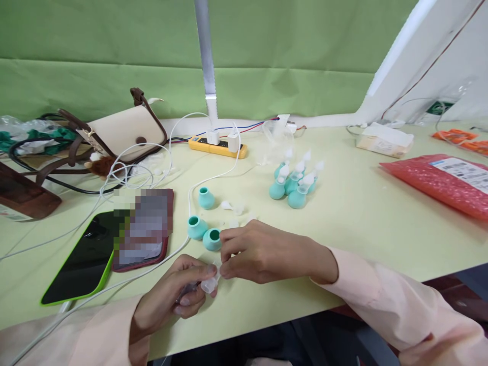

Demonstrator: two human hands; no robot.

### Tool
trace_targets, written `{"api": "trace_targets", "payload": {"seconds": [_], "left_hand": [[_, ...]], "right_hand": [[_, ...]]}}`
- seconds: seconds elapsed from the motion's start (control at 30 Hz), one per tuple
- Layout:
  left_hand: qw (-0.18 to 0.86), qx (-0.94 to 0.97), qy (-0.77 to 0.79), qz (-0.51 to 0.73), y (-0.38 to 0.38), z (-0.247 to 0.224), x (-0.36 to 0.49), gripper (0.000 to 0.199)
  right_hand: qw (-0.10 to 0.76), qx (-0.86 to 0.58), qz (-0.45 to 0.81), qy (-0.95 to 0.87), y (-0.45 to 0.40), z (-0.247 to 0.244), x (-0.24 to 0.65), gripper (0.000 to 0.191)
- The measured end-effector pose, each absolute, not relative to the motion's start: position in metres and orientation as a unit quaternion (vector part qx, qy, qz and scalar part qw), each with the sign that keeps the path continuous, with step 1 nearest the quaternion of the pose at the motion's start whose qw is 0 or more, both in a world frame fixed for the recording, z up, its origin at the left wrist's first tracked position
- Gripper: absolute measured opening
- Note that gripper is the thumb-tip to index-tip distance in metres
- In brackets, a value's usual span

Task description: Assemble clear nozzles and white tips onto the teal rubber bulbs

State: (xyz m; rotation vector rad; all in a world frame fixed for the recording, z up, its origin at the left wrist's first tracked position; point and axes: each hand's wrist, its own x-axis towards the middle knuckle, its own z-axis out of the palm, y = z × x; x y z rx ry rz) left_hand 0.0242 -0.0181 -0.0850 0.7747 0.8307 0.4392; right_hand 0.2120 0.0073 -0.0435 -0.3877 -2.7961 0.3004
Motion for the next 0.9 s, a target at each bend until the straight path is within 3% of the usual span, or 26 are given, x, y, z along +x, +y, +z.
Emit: {"api": "trace_targets", "payload": {"seconds": [0.3, 0.67, 0.9], "left_hand": [[0.822, 0.35, 0.384, 0.234, -0.018, -0.085, 0.024, 0.029], [0.82, 0.356, 0.38, 0.239, -0.019, -0.088, 0.023, 0.031], [0.826, 0.332, 0.379, 0.252, -0.018, -0.087, 0.024, 0.031]], "right_hand": [[0.11, -0.164, 0.049, -0.979, 0.002, -0.055, 0.209, 0.028], [0.178, -0.204, 0.226, -0.936, 0.005, -0.064, 0.213, 0.005], [0.205, -0.202, 0.352, -0.891, 0.01, -0.066, 0.213, 0.005]]}}
